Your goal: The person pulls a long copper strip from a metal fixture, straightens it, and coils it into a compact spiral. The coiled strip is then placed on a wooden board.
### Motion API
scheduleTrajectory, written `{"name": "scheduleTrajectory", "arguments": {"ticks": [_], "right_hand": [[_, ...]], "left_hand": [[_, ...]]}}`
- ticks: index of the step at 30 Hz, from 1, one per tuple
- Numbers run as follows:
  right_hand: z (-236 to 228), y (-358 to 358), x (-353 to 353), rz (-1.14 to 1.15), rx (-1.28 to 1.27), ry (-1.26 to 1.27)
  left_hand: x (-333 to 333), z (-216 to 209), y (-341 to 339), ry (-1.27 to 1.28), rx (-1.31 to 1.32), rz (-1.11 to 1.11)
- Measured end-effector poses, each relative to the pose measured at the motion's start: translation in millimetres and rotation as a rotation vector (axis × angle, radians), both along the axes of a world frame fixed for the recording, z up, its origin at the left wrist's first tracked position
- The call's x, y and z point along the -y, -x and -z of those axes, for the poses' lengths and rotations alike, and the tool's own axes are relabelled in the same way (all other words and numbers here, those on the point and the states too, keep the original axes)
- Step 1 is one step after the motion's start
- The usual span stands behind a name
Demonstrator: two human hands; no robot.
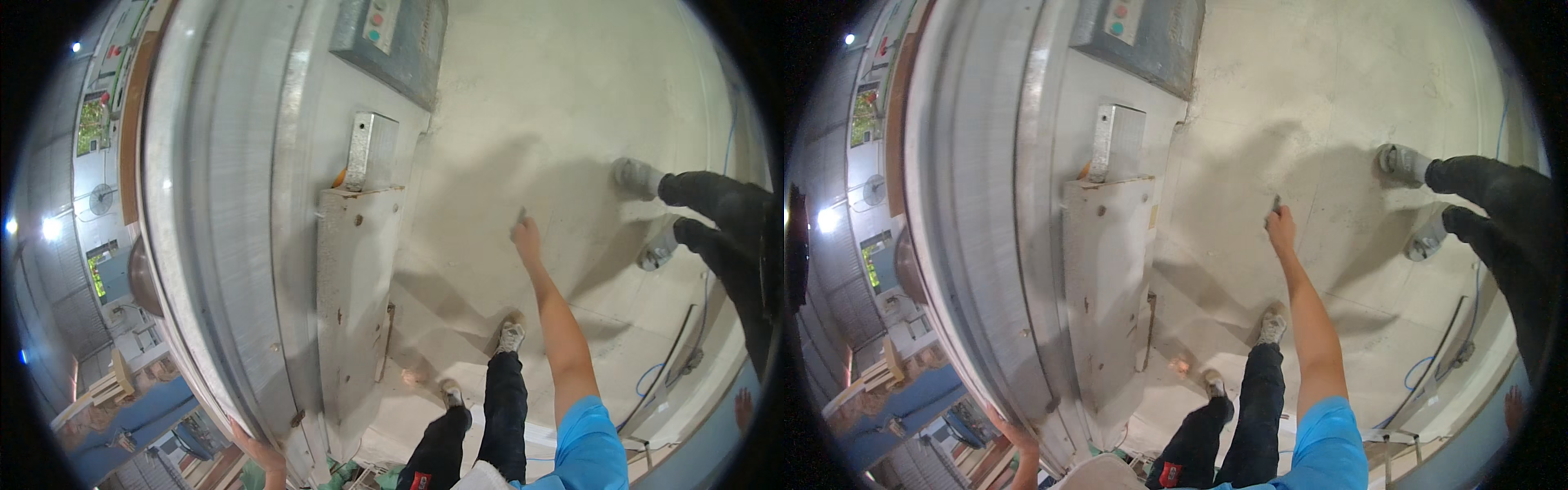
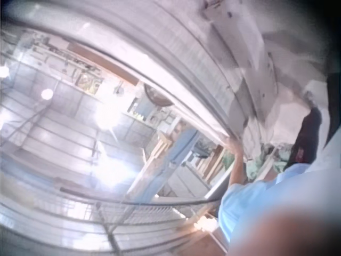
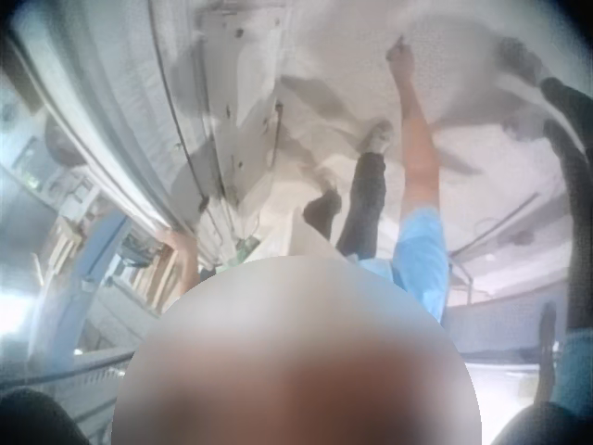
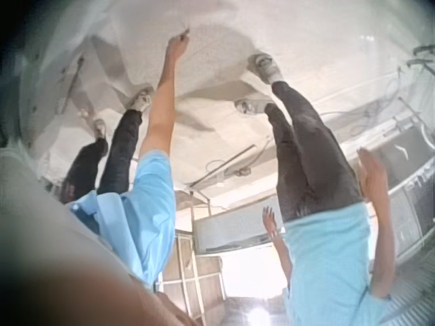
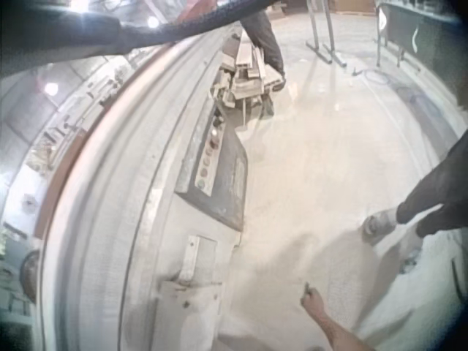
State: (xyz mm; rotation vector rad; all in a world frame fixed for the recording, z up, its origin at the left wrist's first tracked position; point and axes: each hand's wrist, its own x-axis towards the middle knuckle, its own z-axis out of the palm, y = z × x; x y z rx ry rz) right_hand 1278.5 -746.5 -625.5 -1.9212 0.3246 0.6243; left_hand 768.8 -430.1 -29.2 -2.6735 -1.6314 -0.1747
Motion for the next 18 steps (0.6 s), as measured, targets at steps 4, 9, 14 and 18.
{"name": "scheduleTrajectory", "arguments": {"ticks": [4, 9, 14, 18], "right_hand": [[-134, -102, -90, -0.005, 0.05, -0.357], [-251, -249, -215, -0.086, 0.396, -0.671], [-279, -320, -294, -0.1, 0.288, -0.58], [-269, -332, -319, -0.159, 0.428, -0.577]], "left_hand": [[0, -7, -1, -0.033, -0.12, 0.166], [6, -16, -15, 0.006, -0.215, 0.063], [10, -27, -25, 0.067, -0.224, 0.089], [1, -23, -25, 0.093, -0.221, 0.054]]}}
